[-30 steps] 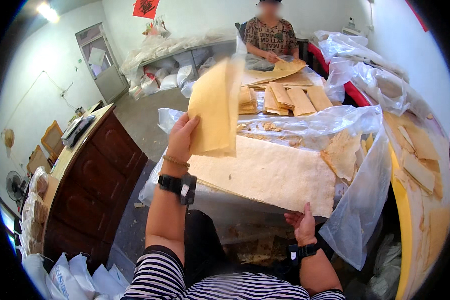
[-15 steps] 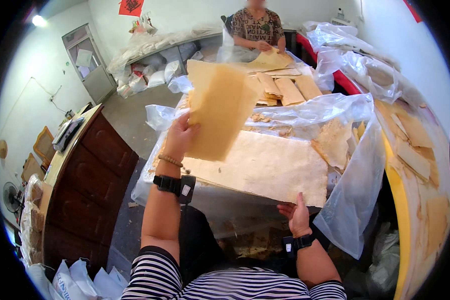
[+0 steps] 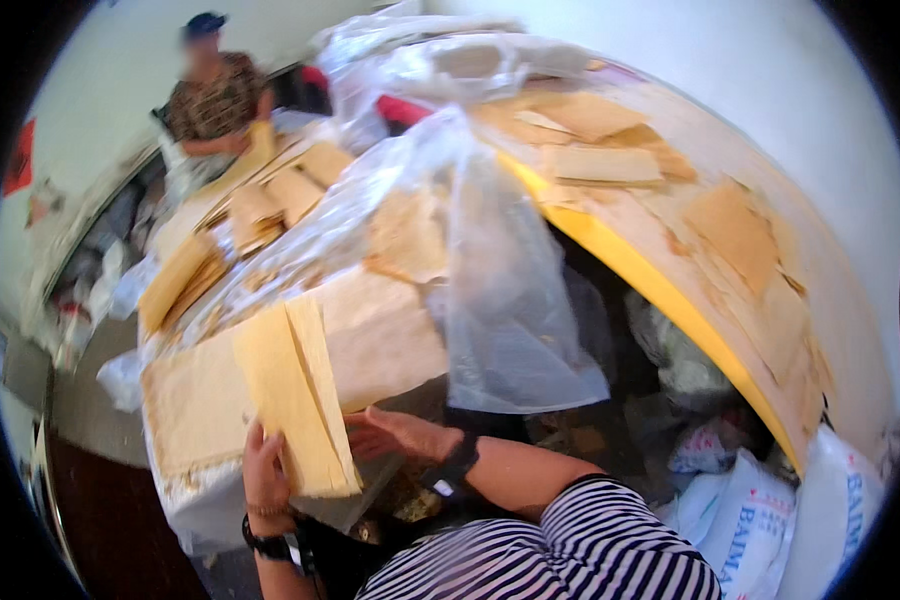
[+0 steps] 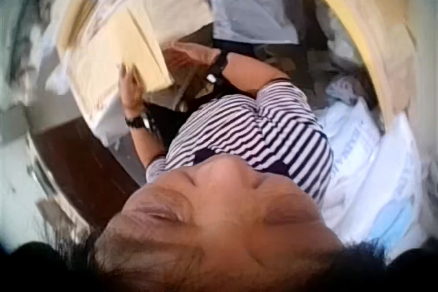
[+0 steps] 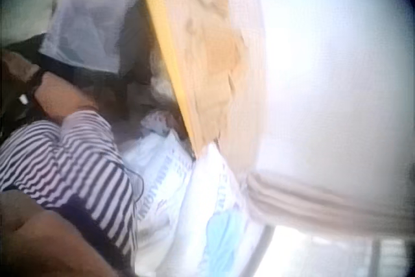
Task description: The recorder sorts and stacks thin, brittle sheets of organic material, likely dried tofu skin or wood veneer, at a large table.
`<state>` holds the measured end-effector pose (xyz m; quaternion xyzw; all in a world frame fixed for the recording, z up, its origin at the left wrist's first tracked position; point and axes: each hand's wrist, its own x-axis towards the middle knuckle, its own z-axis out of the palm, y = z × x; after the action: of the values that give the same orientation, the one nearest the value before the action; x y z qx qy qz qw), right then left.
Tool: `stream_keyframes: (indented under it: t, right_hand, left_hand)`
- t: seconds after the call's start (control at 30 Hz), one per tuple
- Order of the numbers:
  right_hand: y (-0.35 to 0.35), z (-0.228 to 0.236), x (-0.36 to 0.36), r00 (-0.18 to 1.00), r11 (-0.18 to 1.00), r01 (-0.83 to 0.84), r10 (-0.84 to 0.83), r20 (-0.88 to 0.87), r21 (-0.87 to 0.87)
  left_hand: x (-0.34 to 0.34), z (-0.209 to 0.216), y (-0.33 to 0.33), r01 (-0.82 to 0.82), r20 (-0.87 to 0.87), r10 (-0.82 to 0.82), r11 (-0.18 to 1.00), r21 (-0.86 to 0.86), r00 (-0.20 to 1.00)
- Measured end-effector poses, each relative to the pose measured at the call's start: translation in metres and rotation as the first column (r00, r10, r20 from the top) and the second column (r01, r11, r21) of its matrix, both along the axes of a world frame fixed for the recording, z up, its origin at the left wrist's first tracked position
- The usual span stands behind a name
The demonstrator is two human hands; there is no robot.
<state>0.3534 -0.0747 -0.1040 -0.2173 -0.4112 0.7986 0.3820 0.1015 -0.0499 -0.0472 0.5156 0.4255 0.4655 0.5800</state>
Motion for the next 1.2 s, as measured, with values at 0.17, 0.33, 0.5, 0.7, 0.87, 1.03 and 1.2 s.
stream_keyframes:
  t: [0.17, 0.33, 0.5, 0.7, 0.87, 1.03, 1.2]
  right_hand:
    - [-0.005, -0.012, 0.009, 0.971, 0.964, 0.234, -0.238, 0.02, 0.124]
    - [-0.016, -0.007, 0.004, 0.863, 0.852, 0.49, -0.503, 0.032, 0.187]
    - [-0.035, 0.042, 0.044, 0.718, 0.698, 0.651, -0.694, 0.056, 0.3]
    - [-0.052, 0.094, 0.195, 0.238, 0.275, 0.726, -0.96, 0.144, 0.631]
    - [-0.041, 0.131, 0.241, 0.24, 0.237, 0.971, -0.952, -0.192, 0.041]
    - [-0.022, 0.128, 0.234, 0.217, 0.197, 0.961, -0.973, -0.085, 0.193]
    - [-0.016, 0.125, 0.199, 0.493, 0.494, 0.869, -0.87, -0.024, -0.023]
  left_hand:
    - [0.018, -0.015, -0.01, 0.128, 0.001, -0.128, 0.989, -0.075, 0.992]
    - [0.033, 0.005, -0.022, 0.178, -0.057, -0.178, 0.984, 0.012, 0.982]
    - [0.027, 0.012, -0.028, 0.157, -0.15, -0.143, 0.984, 0.08, 0.978]
    - [0.024, 0.003, -0.027, 0.06, -0.182, -0.054, 0.998, 0.03, 0.982]
    - [-0.004, -0.032, -0.03, 0.064, -0.22, -0.067, 0.998, -0.02, 0.973]
    - [-0.036, -0.048, -0.049, 0.002, -0.281, -0.036, 0.993, -0.119, 0.959]
    - [-0.038, -0.046, -0.053, 0.056, -0.323, -0.063, 0.998, -0.034, 0.944]
